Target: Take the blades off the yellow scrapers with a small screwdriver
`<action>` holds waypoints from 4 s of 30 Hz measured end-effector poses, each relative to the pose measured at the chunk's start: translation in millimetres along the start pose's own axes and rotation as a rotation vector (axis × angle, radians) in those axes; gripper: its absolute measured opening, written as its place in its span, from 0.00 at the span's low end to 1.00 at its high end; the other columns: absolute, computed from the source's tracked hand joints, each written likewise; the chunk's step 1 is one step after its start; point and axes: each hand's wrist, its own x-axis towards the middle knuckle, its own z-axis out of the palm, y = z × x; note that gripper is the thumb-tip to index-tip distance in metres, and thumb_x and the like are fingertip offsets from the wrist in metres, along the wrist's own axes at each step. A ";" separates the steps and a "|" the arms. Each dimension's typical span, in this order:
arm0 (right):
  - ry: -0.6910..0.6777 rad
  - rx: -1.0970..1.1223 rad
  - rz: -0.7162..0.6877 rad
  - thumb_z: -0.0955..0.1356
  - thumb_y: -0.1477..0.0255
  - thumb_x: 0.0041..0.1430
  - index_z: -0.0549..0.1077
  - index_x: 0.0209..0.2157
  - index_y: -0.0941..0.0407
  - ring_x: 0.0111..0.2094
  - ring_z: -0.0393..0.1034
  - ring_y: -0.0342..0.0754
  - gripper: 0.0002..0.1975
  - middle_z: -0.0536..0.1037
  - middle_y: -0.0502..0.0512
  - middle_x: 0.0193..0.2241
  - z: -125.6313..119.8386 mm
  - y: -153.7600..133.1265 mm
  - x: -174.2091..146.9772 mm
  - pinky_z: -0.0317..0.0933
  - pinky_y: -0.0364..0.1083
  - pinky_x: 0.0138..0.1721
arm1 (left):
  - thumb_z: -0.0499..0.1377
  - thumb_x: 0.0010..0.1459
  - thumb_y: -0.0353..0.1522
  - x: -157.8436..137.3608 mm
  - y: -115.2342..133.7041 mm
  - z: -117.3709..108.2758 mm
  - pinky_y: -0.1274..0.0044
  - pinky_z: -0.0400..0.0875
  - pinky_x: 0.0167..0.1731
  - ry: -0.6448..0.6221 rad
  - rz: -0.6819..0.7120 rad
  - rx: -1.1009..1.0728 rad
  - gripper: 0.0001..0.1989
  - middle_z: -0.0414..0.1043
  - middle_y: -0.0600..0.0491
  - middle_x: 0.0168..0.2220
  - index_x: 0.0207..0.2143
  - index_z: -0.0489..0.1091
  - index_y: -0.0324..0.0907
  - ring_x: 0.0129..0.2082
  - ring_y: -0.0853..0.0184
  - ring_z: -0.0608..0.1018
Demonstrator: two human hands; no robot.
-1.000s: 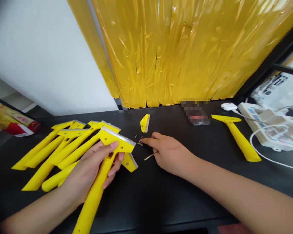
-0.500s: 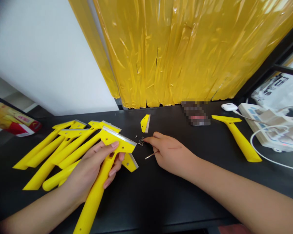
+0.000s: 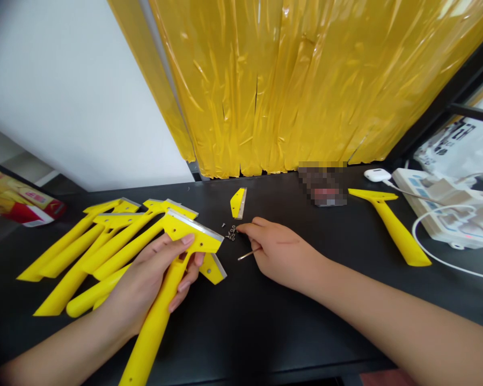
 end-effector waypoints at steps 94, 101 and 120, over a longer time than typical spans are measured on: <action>-0.258 1.161 0.291 0.79 0.58 0.59 0.75 0.35 0.57 0.39 0.71 0.45 0.18 0.81 0.50 0.35 -7.9 -45.1 -8.2 0.61 0.45 0.46 | 0.60 0.71 0.50 -14.4 -28.9 4.0 0.86 0.65 0.14 -0.122 0.021 0.301 0.20 0.68 0.61 0.21 0.38 0.70 0.43 0.17 0.75 0.68; -0.229 1.101 0.263 0.78 0.60 0.60 0.75 0.36 0.56 0.41 0.71 0.49 0.16 0.80 0.52 0.36 -2.9 -42.9 -12.1 0.60 0.48 0.47 | 0.59 0.71 0.52 -12.0 -31.1 3.3 0.86 0.64 0.14 -0.149 0.015 0.332 0.21 0.67 0.61 0.21 0.39 0.70 0.44 0.16 0.75 0.67; -0.398 1.456 0.346 0.81 0.61 0.58 0.67 0.34 0.55 0.30 0.61 0.41 0.22 0.79 0.51 0.31 -1.5 -39.4 -13.0 0.48 0.42 0.29 | 0.67 0.66 0.39 -7.5 -12.8 6.5 0.88 0.66 0.10 -0.319 -0.065 0.043 0.12 0.76 0.59 0.25 0.39 0.71 0.42 0.13 0.77 0.70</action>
